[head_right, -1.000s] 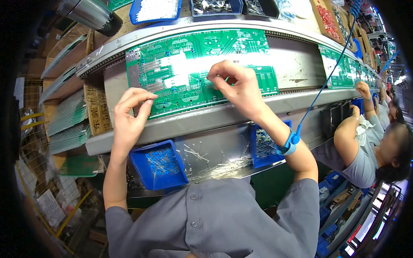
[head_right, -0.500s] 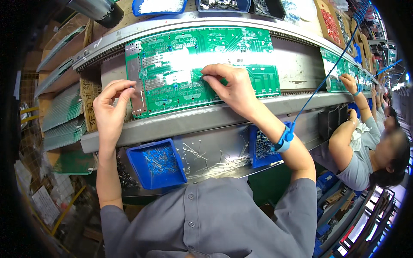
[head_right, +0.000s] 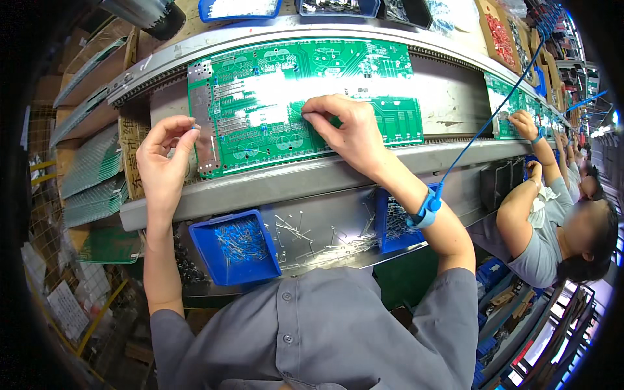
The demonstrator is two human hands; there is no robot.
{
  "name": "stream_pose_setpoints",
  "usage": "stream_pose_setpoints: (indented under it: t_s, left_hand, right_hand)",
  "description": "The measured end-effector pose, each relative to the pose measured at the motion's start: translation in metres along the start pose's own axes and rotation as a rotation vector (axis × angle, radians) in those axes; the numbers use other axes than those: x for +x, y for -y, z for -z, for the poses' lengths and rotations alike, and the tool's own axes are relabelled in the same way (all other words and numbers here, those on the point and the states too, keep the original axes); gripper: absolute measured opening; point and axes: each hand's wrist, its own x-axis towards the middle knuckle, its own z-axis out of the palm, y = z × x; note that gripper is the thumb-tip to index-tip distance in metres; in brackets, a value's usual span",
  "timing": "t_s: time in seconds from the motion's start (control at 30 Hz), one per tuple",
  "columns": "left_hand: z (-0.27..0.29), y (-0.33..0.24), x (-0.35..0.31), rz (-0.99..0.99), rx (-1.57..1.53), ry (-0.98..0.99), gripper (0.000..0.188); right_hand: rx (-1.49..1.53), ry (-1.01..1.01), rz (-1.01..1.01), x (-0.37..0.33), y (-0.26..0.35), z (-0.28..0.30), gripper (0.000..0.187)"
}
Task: The person takes electronic components from bins and inserts them into circuit boards along a conveyor assembly line.
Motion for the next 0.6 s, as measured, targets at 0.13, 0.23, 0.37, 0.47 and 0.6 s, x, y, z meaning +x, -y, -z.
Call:
stream_pose_setpoints:
  t_s: [0.13,0.23,0.37,0.47,0.6]
  left_hand:
    - [-0.0012,0.0058,0.0021,-0.055,-0.036,-0.063,0.011]
    - [0.0015,0.0059,0.0017,-0.083,-0.050,-0.023,0.009]
    - [0.0010,0.0053,0.0019,-0.088,-0.007,0.009,0.014]
    - [0.0004,0.0056,0.0009,-0.062,-0.027,-0.030,0.017]
    - [0.0040,0.0013,0.0009,-0.038,0.009,0.012,0.017]
  right_hand:
    - [0.008,-0.004,0.016,-0.0002,-0.0015,-0.0005,0.011]
    - [0.001,-0.005,0.020,-0.0005,-0.0021,-0.0009,0.011]
    - [-0.079,-0.029,0.146,0.0006,-0.0017,0.0014,0.014]
    - [-0.090,-0.026,0.172,-0.0012,-0.0012,0.0029,0.014]
    - [-0.073,0.014,0.120,-0.0038,0.0004,0.0033,0.013]
